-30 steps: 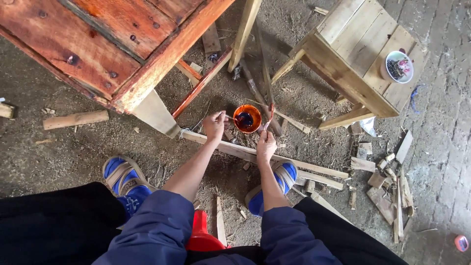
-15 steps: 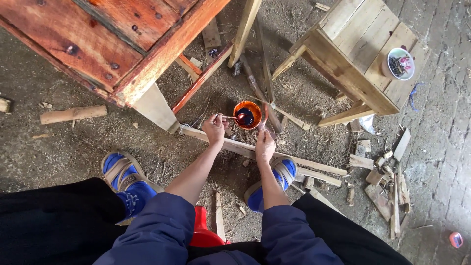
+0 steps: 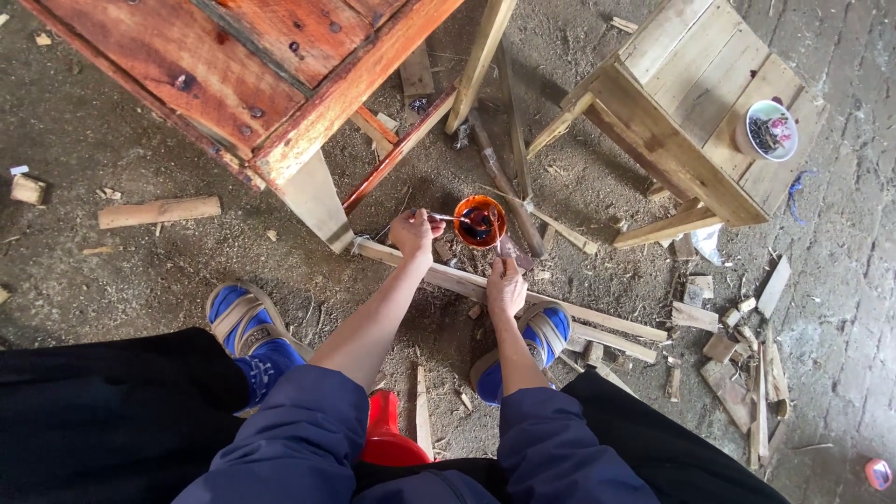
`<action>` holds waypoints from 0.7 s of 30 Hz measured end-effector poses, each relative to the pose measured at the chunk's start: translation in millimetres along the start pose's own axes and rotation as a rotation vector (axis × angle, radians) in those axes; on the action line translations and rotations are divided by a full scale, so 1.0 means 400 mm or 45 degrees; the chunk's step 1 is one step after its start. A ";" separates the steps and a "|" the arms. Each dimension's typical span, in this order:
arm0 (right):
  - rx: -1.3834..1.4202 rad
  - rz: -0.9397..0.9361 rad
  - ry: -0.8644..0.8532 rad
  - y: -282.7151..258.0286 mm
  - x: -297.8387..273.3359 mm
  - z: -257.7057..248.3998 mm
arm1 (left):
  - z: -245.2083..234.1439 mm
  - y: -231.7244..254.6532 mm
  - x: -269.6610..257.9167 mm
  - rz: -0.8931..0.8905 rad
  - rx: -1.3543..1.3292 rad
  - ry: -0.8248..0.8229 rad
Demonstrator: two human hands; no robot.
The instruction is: Applying a reddish-brown stain or varnish to the frame and edges of a wooden table using a small paintbrush.
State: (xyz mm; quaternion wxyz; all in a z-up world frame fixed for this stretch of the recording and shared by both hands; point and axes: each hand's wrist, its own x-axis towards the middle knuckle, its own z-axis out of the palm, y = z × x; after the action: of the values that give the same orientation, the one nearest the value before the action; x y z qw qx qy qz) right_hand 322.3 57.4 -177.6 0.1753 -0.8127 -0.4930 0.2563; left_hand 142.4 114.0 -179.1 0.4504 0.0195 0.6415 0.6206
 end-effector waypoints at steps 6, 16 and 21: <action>-0.029 0.024 -0.020 0.015 0.003 0.016 | 0.005 0.048 -0.044 0.108 0.035 0.037; 0.017 -0.063 -0.012 0.014 -0.010 -0.014 | 0.010 0.041 -0.042 0.242 0.077 0.051; -0.045 -0.027 -0.023 0.015 -0.001 -0.031 | 0.008 0.027 -0.012 0.297 0.128 0.049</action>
State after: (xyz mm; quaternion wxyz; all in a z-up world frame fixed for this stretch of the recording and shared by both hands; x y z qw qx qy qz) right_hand 333.6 54.0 -170.6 0.1591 -0.8081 -0.5076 0.2529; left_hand 141.4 116.2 -167.2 0.3611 0.1046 0.6737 0.6362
